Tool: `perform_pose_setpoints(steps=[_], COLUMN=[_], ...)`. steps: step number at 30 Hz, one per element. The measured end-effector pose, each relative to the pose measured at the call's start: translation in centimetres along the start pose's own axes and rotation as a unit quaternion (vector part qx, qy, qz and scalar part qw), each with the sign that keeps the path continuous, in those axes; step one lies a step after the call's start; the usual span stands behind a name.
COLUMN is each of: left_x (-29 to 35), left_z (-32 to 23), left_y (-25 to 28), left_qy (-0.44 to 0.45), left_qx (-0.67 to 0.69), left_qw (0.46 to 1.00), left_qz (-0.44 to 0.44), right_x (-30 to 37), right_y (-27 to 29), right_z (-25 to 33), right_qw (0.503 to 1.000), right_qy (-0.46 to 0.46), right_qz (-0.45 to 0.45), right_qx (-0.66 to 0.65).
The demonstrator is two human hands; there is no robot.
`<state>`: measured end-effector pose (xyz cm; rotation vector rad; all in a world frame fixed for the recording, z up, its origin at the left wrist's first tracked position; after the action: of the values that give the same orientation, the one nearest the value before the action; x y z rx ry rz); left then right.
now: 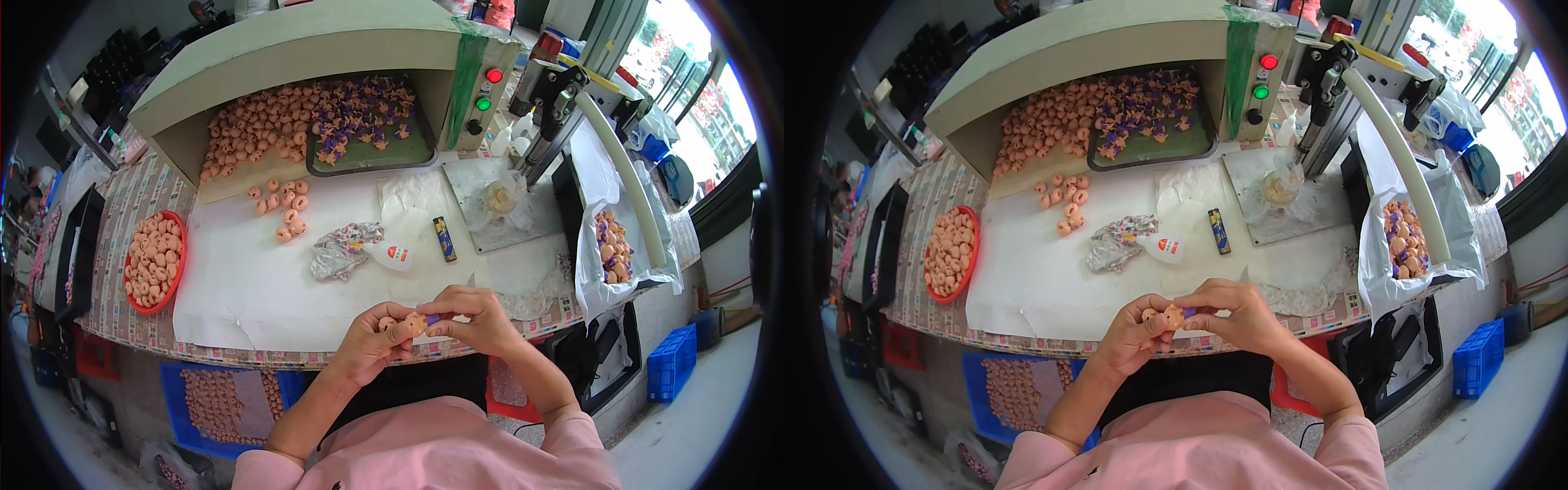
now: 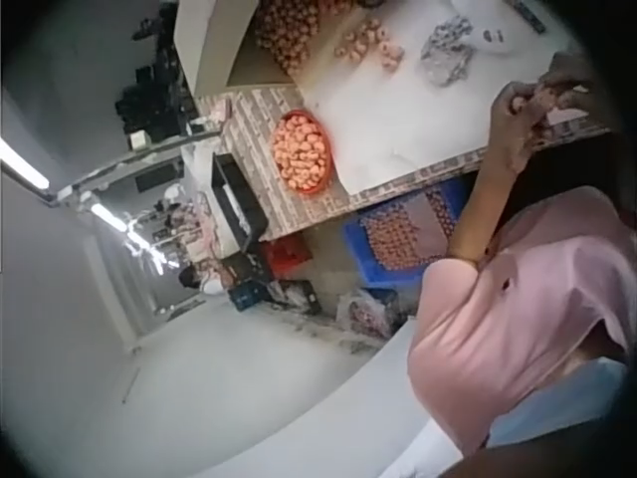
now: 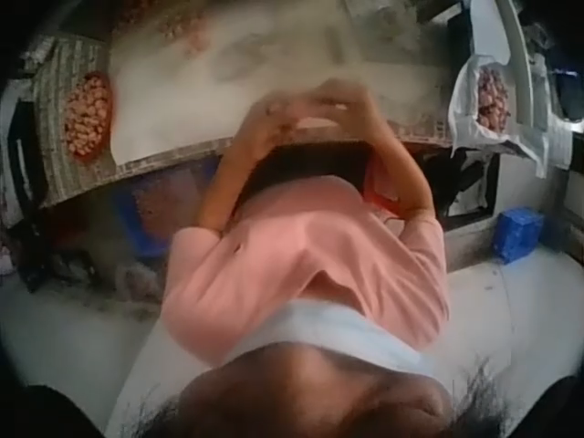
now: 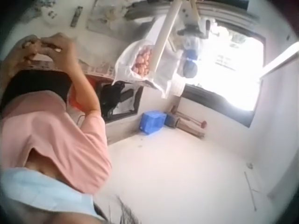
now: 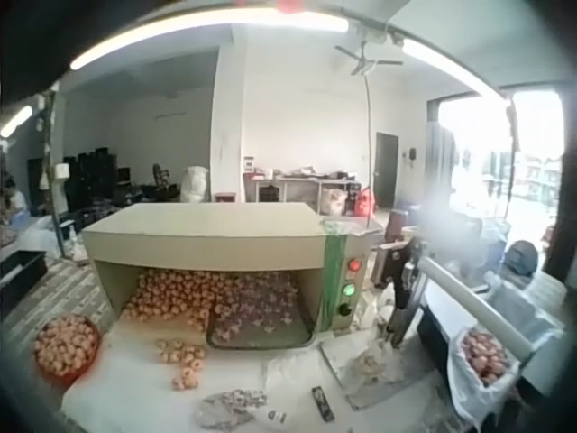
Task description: Assembling small plastic toy components at a factory workstation using glue and a press machine.
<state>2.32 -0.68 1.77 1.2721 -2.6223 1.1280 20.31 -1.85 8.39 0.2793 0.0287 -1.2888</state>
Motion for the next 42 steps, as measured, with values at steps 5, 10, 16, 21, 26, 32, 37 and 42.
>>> perform_pose_setpoints(steps=[5, 10, 16, 21, 26, 32, 37, 42], left_x=[0.1, -0.4, -0.4, 0.8, 0.2, -1.7, -2.3, -5.5], left_z=[0.2, 1.2, 1.2, 0.1, -1.0, -1.0, -1.6, -3.2], left_y=[-0.4, -1.2, -2.5, 0.1, -0.2, -3.5, -3.0, -4.8], left_qy=[0.015, 0.02, 0.016, -0.02, -0.033, -0.038, -0.059, -0.036], left_qx=[0.013, 0.017, 0.027, 0.013, -0.01, -0.032, -0.053, -0.15], left_qw=[1.0, 1.0, 0.999, 1.0, 0.999, 0.998, 0.995, 0.986], left_qz=[-0.011, 0.006, 0.023, -0.019, -0.035, -0.024, -0.053, -0.064], right_x=[-1.3, -6.3, -10.2, -5.0, -1.5, -0.6, 7.3, 14.2], right_y=[8.8, 17.1, 22.2, 18.6, 16.6, 15.5, 19.9, 24.8], right_z=[5.0, 13.8, 16.5, 9.1, -4.3, -4.0, 1.6, 3.7], right_qw=[0.831, 0.606, 0.835, 0.738, 0.842, 0.87, 0.763, 0.642], right_qy=[0.262, 0.459, 0.243, 0.237, -0.007, 0.073, 0.091, -0.004], right_qz=[-0.36, -0.413, -0.39, -0.453, -0.346, -0.331, -0.495, -0.586], right_qx=[0.334, 0.503, 0.304, 0.441, 0.415, 0.358, 0.405, 0.495])
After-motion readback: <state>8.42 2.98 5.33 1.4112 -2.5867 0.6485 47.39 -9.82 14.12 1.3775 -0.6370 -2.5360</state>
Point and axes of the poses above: each hand's wrist, its own x-axis away from the middle knuckle, its own y-axis out of the back of the hand, z = x × y, the point moved 3 cm from there along -x, towards the middle knuckle, and after that the axes turned 14 degrees about -x, right-handed, at the moved point
